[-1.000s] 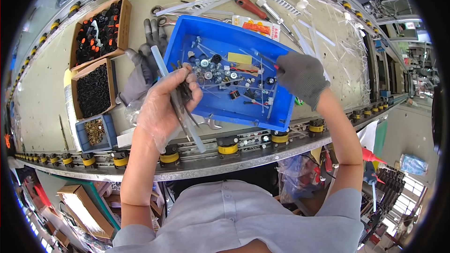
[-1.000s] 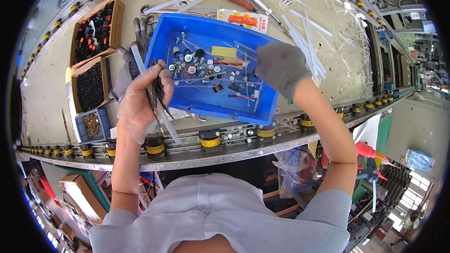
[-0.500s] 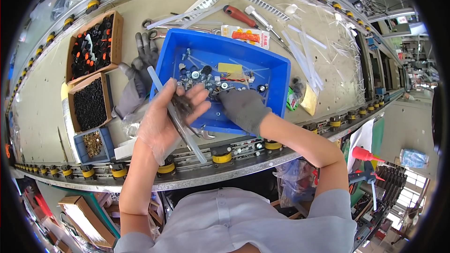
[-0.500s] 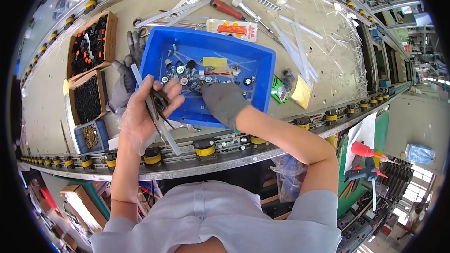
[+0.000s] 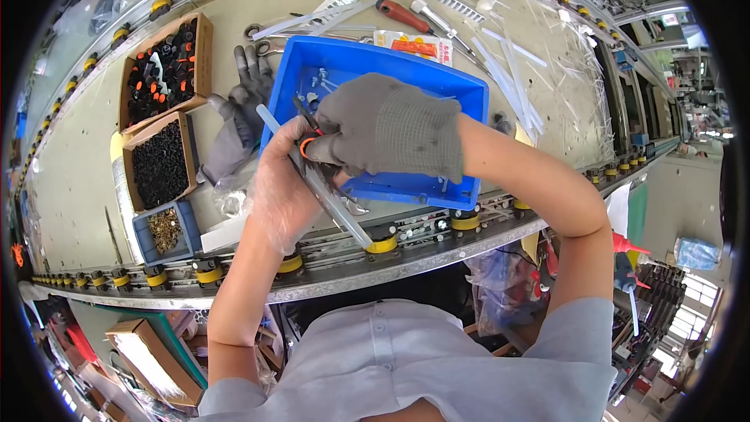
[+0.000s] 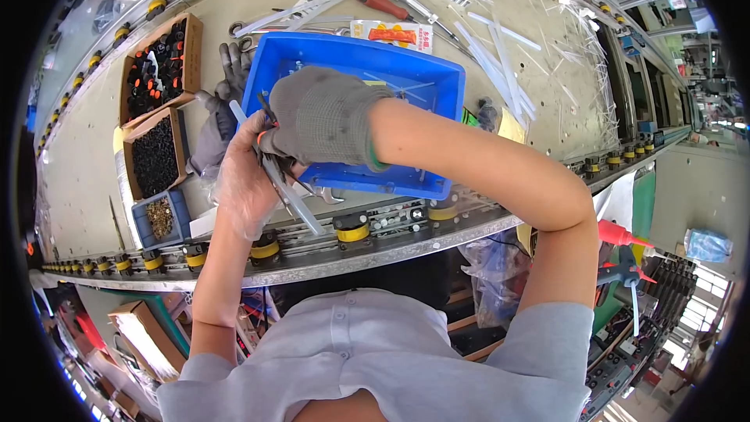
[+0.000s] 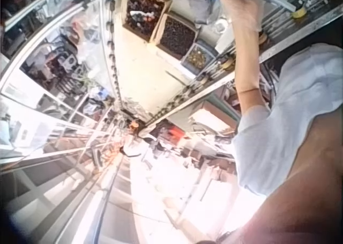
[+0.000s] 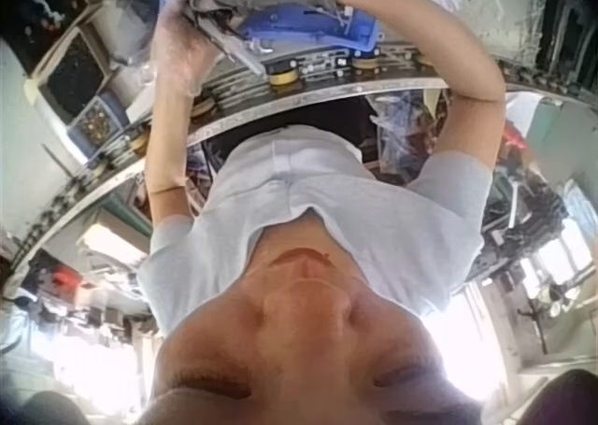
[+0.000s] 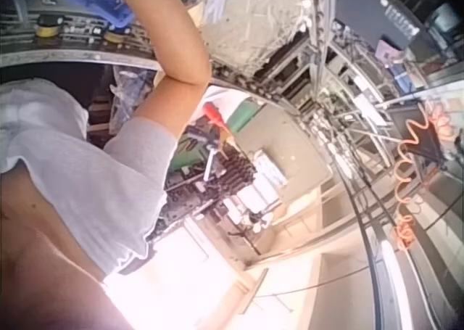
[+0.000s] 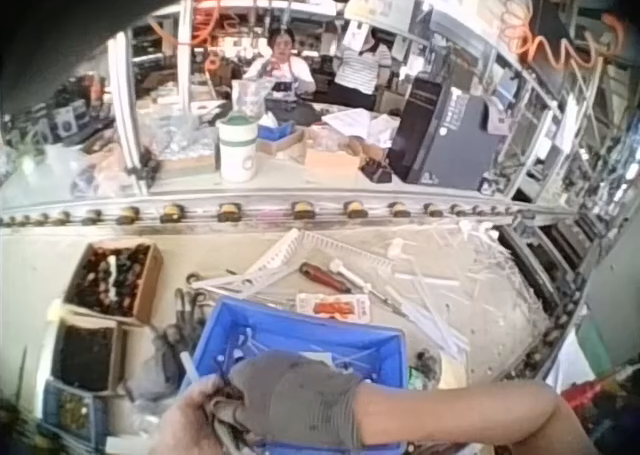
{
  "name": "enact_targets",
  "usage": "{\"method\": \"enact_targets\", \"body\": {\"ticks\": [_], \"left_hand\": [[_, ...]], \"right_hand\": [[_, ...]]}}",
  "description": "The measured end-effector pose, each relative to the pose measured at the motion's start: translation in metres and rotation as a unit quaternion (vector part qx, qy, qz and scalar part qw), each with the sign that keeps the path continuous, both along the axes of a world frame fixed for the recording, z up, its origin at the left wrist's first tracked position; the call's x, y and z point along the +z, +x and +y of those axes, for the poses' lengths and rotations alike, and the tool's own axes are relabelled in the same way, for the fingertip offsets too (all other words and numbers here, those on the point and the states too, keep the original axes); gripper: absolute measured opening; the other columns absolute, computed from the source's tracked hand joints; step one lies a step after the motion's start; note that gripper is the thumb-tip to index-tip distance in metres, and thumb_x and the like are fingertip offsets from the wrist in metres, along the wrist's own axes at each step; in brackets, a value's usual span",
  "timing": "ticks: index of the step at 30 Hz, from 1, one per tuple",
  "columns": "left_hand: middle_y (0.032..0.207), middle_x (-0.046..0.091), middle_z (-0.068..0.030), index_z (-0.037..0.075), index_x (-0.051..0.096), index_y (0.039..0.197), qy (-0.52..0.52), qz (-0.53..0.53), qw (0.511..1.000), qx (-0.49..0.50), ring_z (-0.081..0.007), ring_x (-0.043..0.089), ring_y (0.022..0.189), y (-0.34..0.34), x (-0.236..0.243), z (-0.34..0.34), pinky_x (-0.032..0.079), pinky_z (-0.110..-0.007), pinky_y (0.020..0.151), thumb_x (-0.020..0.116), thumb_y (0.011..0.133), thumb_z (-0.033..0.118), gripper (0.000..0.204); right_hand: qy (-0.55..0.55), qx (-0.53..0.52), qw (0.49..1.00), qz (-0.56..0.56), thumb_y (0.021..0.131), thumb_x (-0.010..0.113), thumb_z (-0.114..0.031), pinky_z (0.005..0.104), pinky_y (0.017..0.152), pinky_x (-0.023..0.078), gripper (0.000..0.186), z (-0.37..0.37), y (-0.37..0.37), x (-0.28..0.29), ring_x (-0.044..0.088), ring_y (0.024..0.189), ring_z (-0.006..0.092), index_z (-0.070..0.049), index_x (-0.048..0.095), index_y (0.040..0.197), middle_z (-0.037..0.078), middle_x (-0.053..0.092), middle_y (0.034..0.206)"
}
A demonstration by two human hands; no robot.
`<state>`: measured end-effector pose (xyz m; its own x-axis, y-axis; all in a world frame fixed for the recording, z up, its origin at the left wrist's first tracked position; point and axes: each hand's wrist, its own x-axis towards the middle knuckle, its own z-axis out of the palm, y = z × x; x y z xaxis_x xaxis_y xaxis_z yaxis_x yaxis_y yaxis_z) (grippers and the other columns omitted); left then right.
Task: Sorting, organizing, and assembling various manufacturing tools and small components on a factory conveyor line.
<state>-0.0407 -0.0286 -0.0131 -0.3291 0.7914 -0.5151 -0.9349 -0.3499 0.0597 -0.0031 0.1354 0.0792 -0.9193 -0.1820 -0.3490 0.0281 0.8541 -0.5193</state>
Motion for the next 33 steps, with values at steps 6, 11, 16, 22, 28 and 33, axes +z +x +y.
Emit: {"method": "enact_targets", "body": {"ticks": [6, 11, 16, 22, 28, 33], "left_hand": [[0.120, 0.056, -0.0230, 0.001, 0.053, 0.111, 0.007, 0.009, 0.997, 0.071, -0.0347, 0.056, 0.113, -0.002, 0.012, -0.004, 0.046, -0.052, 0.097, 0.055, 0.092, 0.023, 0.029], [0.117, 0.059, -0.0212, 0.003, 0.055, 0.107, -0.001, 0.019, 0.998, 0.068, -0.0332, 0.060, 0.107, -0.008, 0.008, -0.003, 0.047, -0.052, 0.096, 0.054, 0.092, 0.024, 0.025], [0.115, 0.060, -0.0193, 0.004, 0.058, 0.103, 0.035, 0.018, 0.996, 0.081, -0.0311, 0.063, 0.101, -0.019, 0.007, -0.015, 0.049, -0.050, 0.092, 0.054, 0.092, 0.025, 0.023], [0.120, 0.058, -0.0215, 0.003, 0.057, 0.108, 0.057, 0.006, 0.996, 0.061, -0.0328, 0.063, 0.101, -0.021, 0.002, -0.013, 0.052, -0.050, 0.089, 0.055, 0.091, 0.022, 0.026], [0.126, 0.052, -0.0272, 0.001, 0.054, 0.118, 0.066, 0.002, 0.998, -0.002, -0.0385, 0.055, 0.114, -0.014, 0.011, -0.008, 0.046, -0.053, 0.095, 0.052, 0.090, 0.021, 0.035], [0.121, 0.056, -0.0217, -0.001, 0.054, 0.119, 0.018, 0.026, 0.999, 0.000, -0.0379, 0.057, 0.109, -0.015, 0.008, -0.010, 0.048, -0.052, 0.093, 0.052, 0.090, 0.020, 0.036]], "right_hand": [[0.122, -0.050, 0.980, 0.150, 0.084, 0.059, -0.024, 0.0366, 0.064, 0.049, 0.019, 0.044, 0.025, -0.008, 0.063, 0.069, 0.0278, -0.007, 0.064, 0.090, 0.013, 0.062, 0.073], [0.298, -0.012, 0.954, -0.019, 0.081, 0.056, -0.007, 0.0400, 0.077, 0.052, 0.026, 0.089, 0.072, -0.085, 0.064, 0.090, 0.0322, -0.009, 0.062, 0.106, 0.013, 0.063, 0.092], [0.235, -0.019, 0.971, -0.038, 0.082, 0.052, -0.001, 0.0393, 0.079, 0.052, 0.032, 0.083, 0.068, -0.087, 0.063, 0.096, 0.0318, -0.009, 0.058, 0.113, 0.014, 0.060, 0.108], [0.192, 0.011, 0.981, -0.027, 0.080, 0.062, -0.007, 0.0368, 0.076, 0.053, 0.034, 0.097, 0.067, -0.097, 0.064, 0.088, 0.0302, -0.010, 0.056, 0.113, 0.014, 0.061, 0.103], [-0.220, -0.239, 0.941, 0.095, 0.078, 0.066, -0.003, 0.0259, 0.070, 0.050, 0.024, 0.052, 0.042, -0.014, 0.062, 0.079, 0.0113, -0.002, 0.058, 0.101, 0.005, 0.064, 0.089], [-0.241, -0.059, 0.952, 0.179, 0.080, 0.067, -0.009, 0.0270, 0.070, 0.050, 0.022, 0.008, 0.006, -0.026, 0.062, 0.078, 0.0126, -0.003, 0.060, 0.099, 0.006, 0.064, 0.088]]}}
